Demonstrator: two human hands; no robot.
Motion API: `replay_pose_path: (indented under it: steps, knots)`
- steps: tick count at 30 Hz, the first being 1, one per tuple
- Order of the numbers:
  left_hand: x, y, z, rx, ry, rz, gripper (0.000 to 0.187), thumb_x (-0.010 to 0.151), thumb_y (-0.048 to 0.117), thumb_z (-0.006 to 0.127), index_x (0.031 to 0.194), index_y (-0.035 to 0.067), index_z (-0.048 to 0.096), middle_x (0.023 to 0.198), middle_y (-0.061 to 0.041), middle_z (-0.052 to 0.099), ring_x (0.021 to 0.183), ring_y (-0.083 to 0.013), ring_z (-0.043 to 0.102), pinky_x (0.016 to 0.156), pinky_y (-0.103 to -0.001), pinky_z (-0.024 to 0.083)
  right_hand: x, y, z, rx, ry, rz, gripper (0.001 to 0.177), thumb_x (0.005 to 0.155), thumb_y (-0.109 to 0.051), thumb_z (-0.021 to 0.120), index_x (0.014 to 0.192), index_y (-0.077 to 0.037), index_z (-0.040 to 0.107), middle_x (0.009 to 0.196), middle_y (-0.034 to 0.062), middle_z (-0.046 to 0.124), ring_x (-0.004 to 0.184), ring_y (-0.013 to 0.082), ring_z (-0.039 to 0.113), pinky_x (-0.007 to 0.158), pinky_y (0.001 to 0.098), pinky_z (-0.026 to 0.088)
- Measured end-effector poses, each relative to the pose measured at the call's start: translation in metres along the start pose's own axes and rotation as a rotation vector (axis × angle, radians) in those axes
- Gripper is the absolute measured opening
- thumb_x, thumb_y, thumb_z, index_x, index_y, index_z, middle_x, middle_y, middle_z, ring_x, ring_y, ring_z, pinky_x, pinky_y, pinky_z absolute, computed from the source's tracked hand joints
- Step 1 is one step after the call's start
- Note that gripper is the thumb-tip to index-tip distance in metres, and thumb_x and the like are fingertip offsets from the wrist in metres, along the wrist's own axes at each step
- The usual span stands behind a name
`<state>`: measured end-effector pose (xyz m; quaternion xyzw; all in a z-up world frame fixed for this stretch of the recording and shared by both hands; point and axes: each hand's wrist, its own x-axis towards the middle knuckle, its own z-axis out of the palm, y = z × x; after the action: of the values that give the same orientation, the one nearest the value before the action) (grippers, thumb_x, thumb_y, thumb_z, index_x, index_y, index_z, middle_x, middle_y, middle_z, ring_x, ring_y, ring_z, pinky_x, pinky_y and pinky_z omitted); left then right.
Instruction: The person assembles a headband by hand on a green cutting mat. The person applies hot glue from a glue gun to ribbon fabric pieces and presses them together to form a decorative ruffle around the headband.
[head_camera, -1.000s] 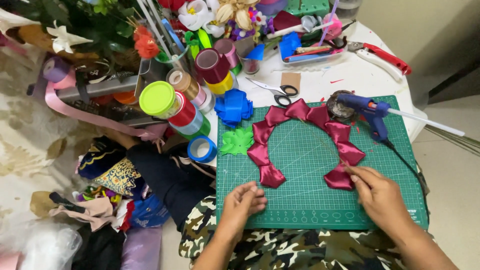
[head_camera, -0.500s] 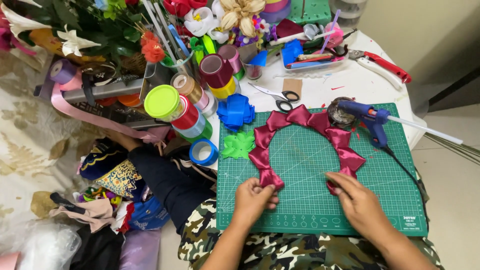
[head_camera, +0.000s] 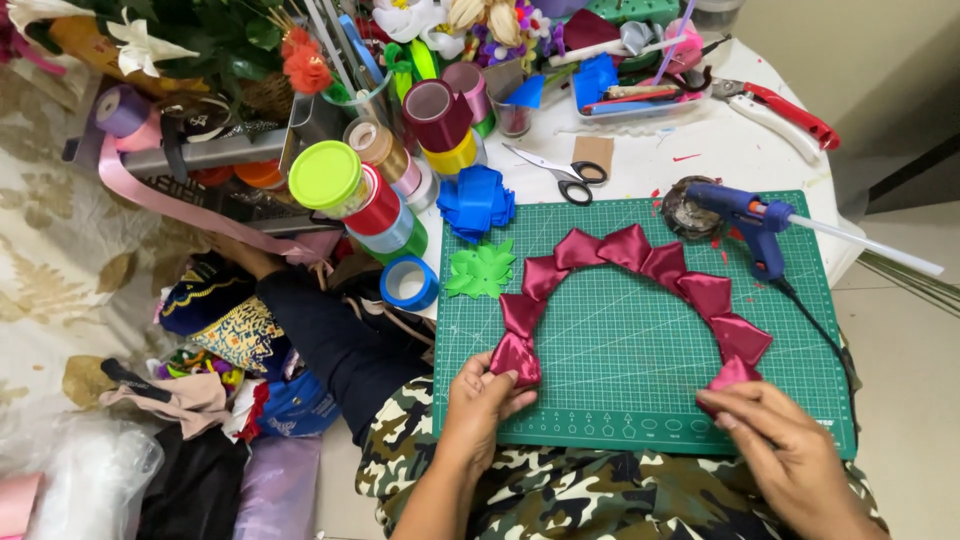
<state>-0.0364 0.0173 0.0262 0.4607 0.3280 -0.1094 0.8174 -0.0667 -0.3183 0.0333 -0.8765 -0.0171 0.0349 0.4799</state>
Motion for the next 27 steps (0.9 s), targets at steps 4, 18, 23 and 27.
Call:
replay_pose_path:
  steps: [4, 18, 23, 27]
  knots:
    - [-0.008, 0.008, 0.001, 0.120, -0.091, 0.090, 0.033, 0.090, -0.008, 0.065, 0.121, -0.001, 0.055, 0.108, -0.026, 0.077, 0.087, -0.0277, 0.074, 0.072, -0.033, 0.064, 0.015, -0.014, 0.011, 0.003, -0.118, -0.305, 0.047, 0.090, -0.007, 0.065, 0.134, -0.021, 0.071, 0.097, 0.0003, 0.073, 0.086, 0.0142, 0.068, 0.072, 0.0268, 0.055]
    - [-0.024, 0.020, 0.008, 0.251, -0.140, 0.188, 0.035, 0.088, -0.004, 0.067, 0.120, 0.002, 0.055, 0.103, -0.023, 0.081, 0.083, -0.0250, 0.077, 0.075, -0.034, 0.065, 0.043, -0.025, 0.028, -0.007, -0.175, -0.448, 0.041, 0.087, -0.006, 0.071, 0.124, -0.022, 0.077, 0.091, -0.0020, 0.072, 0.079, 0.0118, 0.070, 0.069, 0.0239, 0.055]
    - [-0.025, 0.018, 0.010, 0.249, -0.171, 0.207, 0.035, 0.089, -0.002, 0.068, 0.121, 0.003, 0.054, 0.102, -0.022, 0.081, 0.085, -0.0247, 0.077, 0.072, -0.032, 0.065, 0.041, -0.023, 0.031, -0.028, -0.188, -0.421, 0.040, 0.087, -0.004, 0.070, 0.122, -0.021, 0.079, 0.093, -0.0013, 0.069, 0.081, 0.0136, 0.069, 0.072, 0.0268, 0.053]
    - [-0.027, 0.020, 0.012, 0.246, -0.170, 0.210, 0.034, 0.089, 0.000, 0.066, 0.121, 0.002, 0.055, 0.103, -0.022, 0.081, 0.082, -0.0246, 0.076, 0.074, -0.033, 0.063, 0.042, -0.023, 0.032, -0.013, -0.177, -0.431, 0.041, 0.086, -0.003, 0.072, 0.122, -0.020, 0.078, 0.092, -0.0002, 0.070, 0.080, 0.0140, 0.069, 0.071, 0.0275, 0.056]
